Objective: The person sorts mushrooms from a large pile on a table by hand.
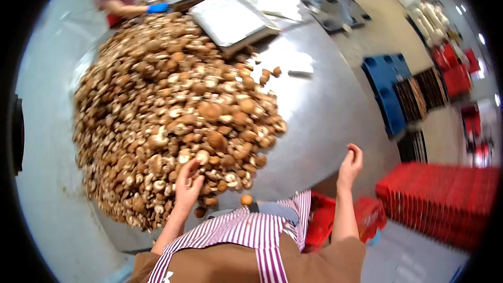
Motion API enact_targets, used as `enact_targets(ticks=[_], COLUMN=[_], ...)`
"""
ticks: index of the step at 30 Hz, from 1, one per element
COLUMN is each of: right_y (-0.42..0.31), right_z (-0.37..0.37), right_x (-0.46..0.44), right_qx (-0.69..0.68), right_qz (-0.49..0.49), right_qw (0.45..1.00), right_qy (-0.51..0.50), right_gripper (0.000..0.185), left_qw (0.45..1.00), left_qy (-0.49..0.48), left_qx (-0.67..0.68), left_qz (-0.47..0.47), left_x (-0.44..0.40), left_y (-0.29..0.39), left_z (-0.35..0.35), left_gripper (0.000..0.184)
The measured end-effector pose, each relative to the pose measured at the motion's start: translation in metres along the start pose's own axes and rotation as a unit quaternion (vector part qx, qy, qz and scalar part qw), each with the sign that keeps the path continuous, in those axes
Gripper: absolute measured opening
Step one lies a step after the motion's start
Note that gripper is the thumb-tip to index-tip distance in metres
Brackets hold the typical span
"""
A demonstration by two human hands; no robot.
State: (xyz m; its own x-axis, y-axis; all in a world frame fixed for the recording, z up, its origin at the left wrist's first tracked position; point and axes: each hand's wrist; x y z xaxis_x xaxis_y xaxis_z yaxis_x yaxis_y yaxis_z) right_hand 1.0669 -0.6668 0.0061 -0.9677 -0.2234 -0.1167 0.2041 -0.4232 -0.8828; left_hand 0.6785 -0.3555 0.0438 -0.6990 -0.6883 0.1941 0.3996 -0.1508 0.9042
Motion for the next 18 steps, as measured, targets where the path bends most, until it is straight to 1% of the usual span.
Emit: enact_targets(ticks=[1,3,4,5,8,9,10,11,12,13,14,15,16,17,18], right_y=[-0.034,-0.079,-0.099,-0.119,-0.155,-0.168,-0.194,-0.193,-0.205,-0.215,-0.223,-0.238,-0.232,-0.245,-0.253], right_z=[-0.02,-0.061,-0.084,-0.109,-0.193,-0.223,-0.251,-0.287,-0.32,-0.35,-0.382,-0.41,-0.449,-0.471,-0.489], right_x=[-0.01,-0.026,-0.029,-0.031,-0.034,-0.032,-0.027,-0.032,-0.036,-0.036,-0.039,-0.041,-0.045,-0.047,-0.048], right_qx=[-0.041,-0.041,-0.049,-0.048,-0.062,-0.044,-0.065,-0.032,-0.012,0.06,0.071,0.133,0.144,0.203,0.268], right_qz=[0.015,0.067,0.082,0.094,0.15,0.189,0.182,0.267,0.335,0.357,0.385,0.377,0.421,0.393,0.369], right_qw=[0.999,0.992,0.989,0.978,0.929,0.913,0.887,0.862,0.826,0.813,0.79,0.769,0.76,0.746,0.736], right_qy=[-0.027,-0.099,-0.116,-0.178,-0.333,-0.359,-0.42,-0.43,-0.453,-0.456,-0.472,-0.5,-0.473,-0.498,-0.5], right_gripper=[0.021,0.021,0.021,0.02,0.019,0.019,0.021,0.023,0.027,0.03,0.034,0.039,0.043,0.05,0.054], left_qw=[1.0,1.0,1.0,1.0,1.0,0.999,0.999,0.999,0.998,0.998,0.998,0.998,0.997,0.997,0.996], left_qy=[0.003,0.014,0.016,0.02,0.031,0.04,0.046,0.05,0.055,0.049,0.047,0.045,0.059,0.066,0.067], left_qx=[-0.001,-0.013,-0.013,-0.015,0.0,0.017,0.014,0.01,0.018,-0.002,0.0,0.002,-0.028,-0.019,-0.007], left_qz=[-0.007,-0.018,-0.01,-0.013,-0.003,0.003,0.009,0.015,0.023,0.034,0.04,0.044,0.045,0.046,0.055], left_x=[-0.002,-0.007,-0.008,-0.008,-0.007,-0.005,-0.002,0.001,0.004,0.007,0.01,0.013,0.016,0.017,0.017], left_y=[0.004,0.008,0.012,0.016,0.018,0.016,0.013,0.01,0.007,0.008,0.005,0.002,0.0,-0.006,-0.004], left_z=[0.0,-0.001,-0.001,0.0,0.002,0.002,0.003,0.004,0.005,0.008,0.01,0.011,0.01,0.008,0.009], left_gripper=[0.05,0.048,0.047,0.049,0.051,0.05,0.048,0.047,0.045,0.043,0.042,0.04,0.037,0.034,0.033])
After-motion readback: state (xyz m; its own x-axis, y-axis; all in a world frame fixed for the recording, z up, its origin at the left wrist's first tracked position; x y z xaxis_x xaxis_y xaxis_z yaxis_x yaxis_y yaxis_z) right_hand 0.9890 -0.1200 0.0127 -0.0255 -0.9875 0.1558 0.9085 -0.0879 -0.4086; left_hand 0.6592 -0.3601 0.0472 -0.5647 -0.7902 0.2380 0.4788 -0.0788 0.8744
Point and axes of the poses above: each hand's wrist, its own x-axis away from the middle knuckle, its own z-axis out of the back of the hand, y = z × x, and after that the axes turned 9 degrees about -y, right-handed
